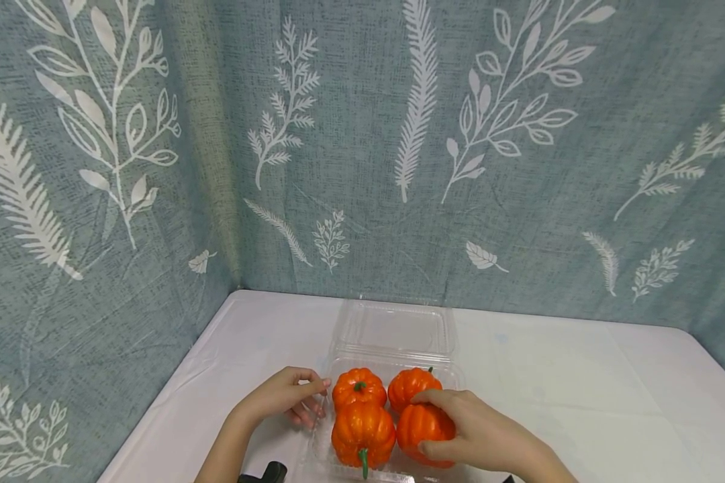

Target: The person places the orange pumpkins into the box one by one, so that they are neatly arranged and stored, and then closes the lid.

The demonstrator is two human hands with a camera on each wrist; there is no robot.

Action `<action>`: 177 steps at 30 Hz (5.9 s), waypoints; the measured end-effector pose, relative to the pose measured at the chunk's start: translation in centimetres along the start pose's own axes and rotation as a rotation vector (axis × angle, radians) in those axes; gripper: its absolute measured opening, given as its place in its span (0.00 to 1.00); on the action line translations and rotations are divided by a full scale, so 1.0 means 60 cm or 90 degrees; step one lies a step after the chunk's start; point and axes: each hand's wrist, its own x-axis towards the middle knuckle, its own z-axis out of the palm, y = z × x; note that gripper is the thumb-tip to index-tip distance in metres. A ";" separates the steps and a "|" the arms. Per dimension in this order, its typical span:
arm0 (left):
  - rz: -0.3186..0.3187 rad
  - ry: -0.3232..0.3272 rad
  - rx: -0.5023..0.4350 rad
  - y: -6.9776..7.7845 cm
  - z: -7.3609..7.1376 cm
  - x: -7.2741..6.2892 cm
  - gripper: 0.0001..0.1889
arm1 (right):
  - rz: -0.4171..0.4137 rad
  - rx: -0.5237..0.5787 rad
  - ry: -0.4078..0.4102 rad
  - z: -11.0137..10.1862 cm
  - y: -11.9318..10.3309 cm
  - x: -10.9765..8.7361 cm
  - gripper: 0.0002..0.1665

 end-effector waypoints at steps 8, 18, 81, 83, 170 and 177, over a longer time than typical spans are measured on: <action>0.000 -0.001 -0.002 -0.001 0.000 0.000 0.20 | 0.002 -0.003 0.002 0.004 0.004 0.001 0.23; -0.002 0.002 -0.001 0.002 0.001 -0.003 0.20 | 0.007 0.003 -0.012 0.007 0.007 0.001 0.23; 0.000 0.001 -0.009 -0.002 0.000 -0.003 0.20 | 0.058 0.019 -0.030 0.026 0.015 0.000 0.22; 0.001 0.000 -0.009 -0.001 0.000 -0.003 0.20 | 0.056 0.029 -0.029 0.026 0.017 0.001 0.22; -0.017 0.311 -0.080 0.030 -0.015 0.132 0.17 | 0.283 0.416 0.342 -0.040 0.172 0.070 0.26; 0.072 0.348 -0.027 0.036 -0.019 0.118 0.14 | 0.267 0.427 0.364 -0.053 0.156 0.071 0.24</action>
